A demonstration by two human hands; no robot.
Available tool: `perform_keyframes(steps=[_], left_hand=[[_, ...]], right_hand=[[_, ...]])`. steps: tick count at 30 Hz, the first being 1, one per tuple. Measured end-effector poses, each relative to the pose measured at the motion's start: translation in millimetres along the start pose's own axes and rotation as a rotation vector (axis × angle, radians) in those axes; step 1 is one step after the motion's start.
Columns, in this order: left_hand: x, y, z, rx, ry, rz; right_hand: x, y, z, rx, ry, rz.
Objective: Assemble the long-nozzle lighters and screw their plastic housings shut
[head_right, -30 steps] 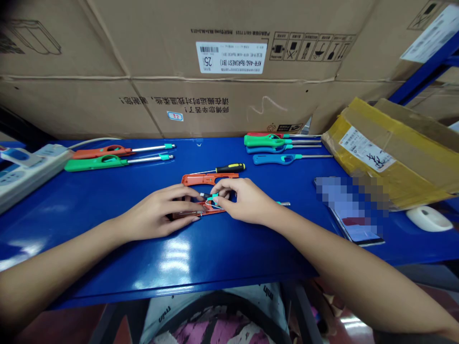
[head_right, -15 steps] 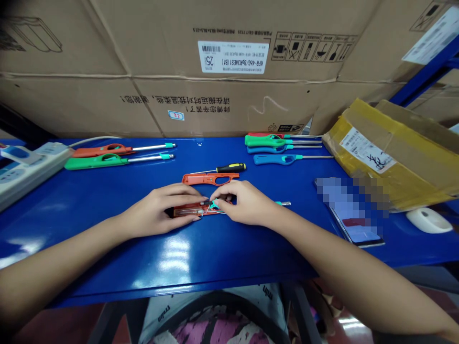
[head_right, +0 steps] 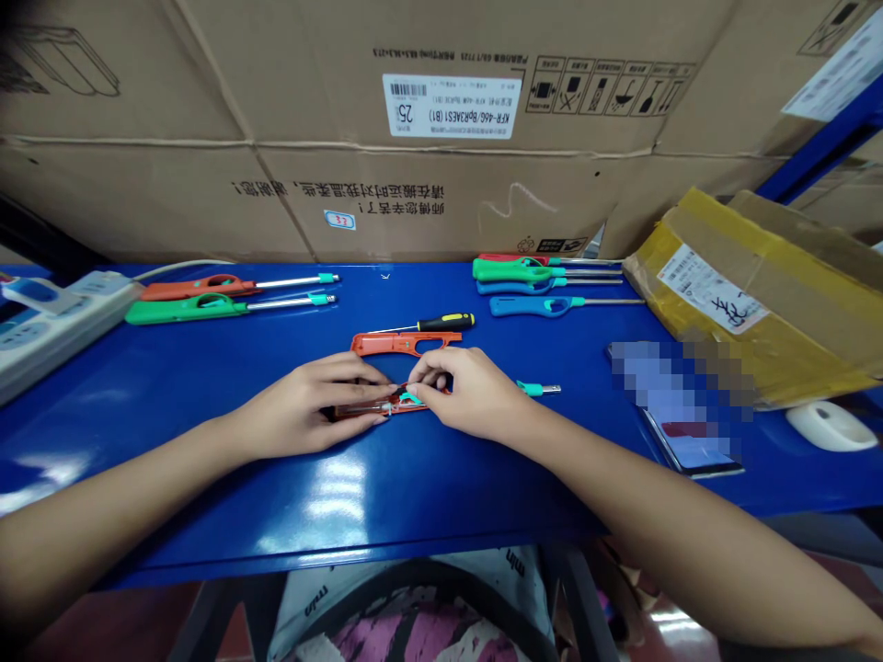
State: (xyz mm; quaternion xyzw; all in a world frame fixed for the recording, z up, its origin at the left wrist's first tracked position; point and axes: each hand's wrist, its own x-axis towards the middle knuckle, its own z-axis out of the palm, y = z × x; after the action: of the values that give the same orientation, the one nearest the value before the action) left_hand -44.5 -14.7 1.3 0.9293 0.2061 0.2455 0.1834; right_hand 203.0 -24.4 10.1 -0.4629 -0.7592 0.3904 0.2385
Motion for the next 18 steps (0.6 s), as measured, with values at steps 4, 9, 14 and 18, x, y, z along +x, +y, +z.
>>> perform_keyframes(steps=[4,9,14,18], left_hand=[[0.4,0.2,0.7,-0.016,0.011,0.003],[0.0,-0.1,0.8,-0.024,0.009,-0.008],[-1.1,-1.2,2.0,-0.026,0.004,0.004],[-1.0,-1.6,2.5,-0.021,-0.001,0.004]], right_hand=[[0.3,1.8,-0.1,0.019,-0.034,0.011],[3.2,3.3,0.0,0.038,-0.015,0.012],[5.1,-0.8,-2.5,0.155,-0.032,0.097],[4.7,-1.2,-1.0,0.111,-0.036,0.082]])
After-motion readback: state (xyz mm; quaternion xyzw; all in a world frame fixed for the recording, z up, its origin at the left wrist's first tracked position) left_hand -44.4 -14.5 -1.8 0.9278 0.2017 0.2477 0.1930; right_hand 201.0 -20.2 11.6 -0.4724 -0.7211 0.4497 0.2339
